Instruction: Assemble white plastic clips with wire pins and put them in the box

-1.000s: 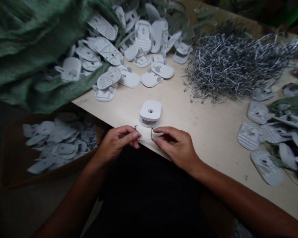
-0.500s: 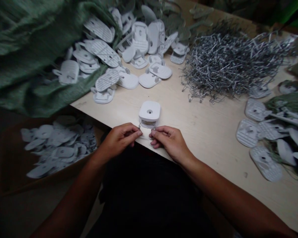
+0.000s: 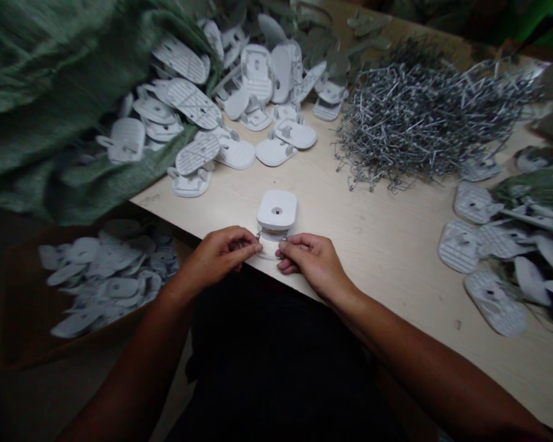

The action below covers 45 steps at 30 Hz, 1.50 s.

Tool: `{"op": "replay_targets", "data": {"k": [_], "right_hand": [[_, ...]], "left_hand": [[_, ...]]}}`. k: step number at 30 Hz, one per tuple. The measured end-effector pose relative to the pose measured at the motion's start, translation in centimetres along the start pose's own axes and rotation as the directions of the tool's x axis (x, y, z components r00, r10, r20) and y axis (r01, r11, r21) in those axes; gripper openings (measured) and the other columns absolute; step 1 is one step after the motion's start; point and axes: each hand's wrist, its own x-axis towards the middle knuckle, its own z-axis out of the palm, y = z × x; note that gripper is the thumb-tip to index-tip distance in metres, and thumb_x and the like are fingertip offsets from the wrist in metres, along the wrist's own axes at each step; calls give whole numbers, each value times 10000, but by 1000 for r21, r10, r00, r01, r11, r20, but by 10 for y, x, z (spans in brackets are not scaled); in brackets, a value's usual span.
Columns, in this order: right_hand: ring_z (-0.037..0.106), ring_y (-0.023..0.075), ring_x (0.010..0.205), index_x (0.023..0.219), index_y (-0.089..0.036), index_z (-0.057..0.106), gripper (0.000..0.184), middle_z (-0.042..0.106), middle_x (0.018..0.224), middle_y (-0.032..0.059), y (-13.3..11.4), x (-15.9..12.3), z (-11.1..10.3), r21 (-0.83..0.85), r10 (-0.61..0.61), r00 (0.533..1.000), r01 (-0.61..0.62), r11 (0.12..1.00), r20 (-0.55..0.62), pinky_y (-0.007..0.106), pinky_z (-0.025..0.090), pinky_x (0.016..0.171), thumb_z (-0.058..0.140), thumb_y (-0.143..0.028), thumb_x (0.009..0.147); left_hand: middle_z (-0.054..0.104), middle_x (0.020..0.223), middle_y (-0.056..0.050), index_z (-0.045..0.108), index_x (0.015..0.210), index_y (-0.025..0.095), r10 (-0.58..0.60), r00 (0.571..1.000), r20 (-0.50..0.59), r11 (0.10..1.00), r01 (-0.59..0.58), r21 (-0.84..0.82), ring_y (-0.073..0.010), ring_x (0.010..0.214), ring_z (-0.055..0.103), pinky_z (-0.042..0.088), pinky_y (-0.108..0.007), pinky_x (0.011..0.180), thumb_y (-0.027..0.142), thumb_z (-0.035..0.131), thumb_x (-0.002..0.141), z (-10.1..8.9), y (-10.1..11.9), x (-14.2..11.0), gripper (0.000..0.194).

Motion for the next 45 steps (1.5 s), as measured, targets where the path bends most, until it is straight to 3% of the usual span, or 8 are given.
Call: {"op": "replay_targets", "data": {"k": [6, 14, 20, 25, 28, 34, 39, 45], "right_hand": [[754, 164, 651, 949, -129, 719, 383, 801, 886, 120, -1, 1, 8, 54, 11, 997, -7, 999, -82, 233, 647, 622, 907, -386, 736], [757, 176, 655, 1005, -198, 576, 469, 786, 844, 65, 2, 3, 14, 176, -23, 993, 44, 983, -118, 270, 659, 661, 915, -370, 730], [741, 167, 663, 984, -198, 569, 399, 760, 845, 41, 0, 6, 15, 268, 3, 995, 25, 963, -104, 341, 692, 748, 896, -275, 769], [733, 166, 658, 943, -191, 561, 272, 747, 830, 39, -5, 7, 15, 333, 53, 996, -27, 943, -69, 397, 705, 800, 812, -176, 840], [726, 160, 647, 935, -178, 571, 209, 745, 824, 49, -10, 9, 13, 361, 75, 996, -51, 931, -52, 411, 708, 813, 759, -119, 865], [730, 150, 668, 1029, -149, 622, 305, 757, 878, 60, -19, 9, 8, 419, 98, 994, -73, 905, -40, 375, 706, 851, 785, -40, 795], [763, 166, 742, 1092, -188, 576, 479, 781, 958, 73, -22, 5, 4, 407, 56, 991, -3, 913, -119, 336, 695, 875, 884, -89, 739], [773, 200, 822, 1173, -227, 577, 600, 756, 939, 30, -13, 9, -12, 217, -101, 986, 127, 968, -129, 370, 689, 861, 973, -300, 727]], "left_hand": [[687, 987, -7, 696, 1274, 230, 12, 997, -82, 996, -19, -89, -98, 626, 592, 463, -215, 535, 405, 838, 872, -4, -4, 6, 461], [626, 865, 9, 698, 1207, 199, -60, 993, 103, 961, 85, -265, -114, 572, 597, 510, -228, 438, 442, 815, 871, -8, -1, 17, 431], [637, 843, 8, 697, 1170, 180, -43, 997, 65, 974, 56, -221, -106, 566, 581, 482, -229, 478, 458, 830, 851, -8, -2, 23, 444], [692, 1107, -52, 624, 1367, 214, 53, 992, -115, 996, -60, -63, -132, 757, 662, 544, -253, 639, 439, 888, 815, -13, -2, 27, 652], [664, 1359, -105, 566, 1499, 263, 164, 984, -73, 986, -166, -18, -181, 958, 712, 564, -255, 695, 389, 879, 827, -18, 2, 33, 751], [679, 1419, -99, 742, 1323, 239, 304, 950, 64, 952, -306, 13, -203, 1085, 715, 510, -217, 658, 323, 769, 923, -25, 13, 48, 410], [712, 1291, -87, 728, 1348, 249, 324, 940, 104, 944, -328, 31, -185, 1036, 713, 490, -208, 623, 288, 742, 931, -22, 8, 53, 419], [716, 1158, -44, 768, 1156, 213, 387, 913, -128, 922, -385, 45, -97, 765, 636, 516, -249, 724, 102, 710, 841, 3, -8, 64, 339]]}}
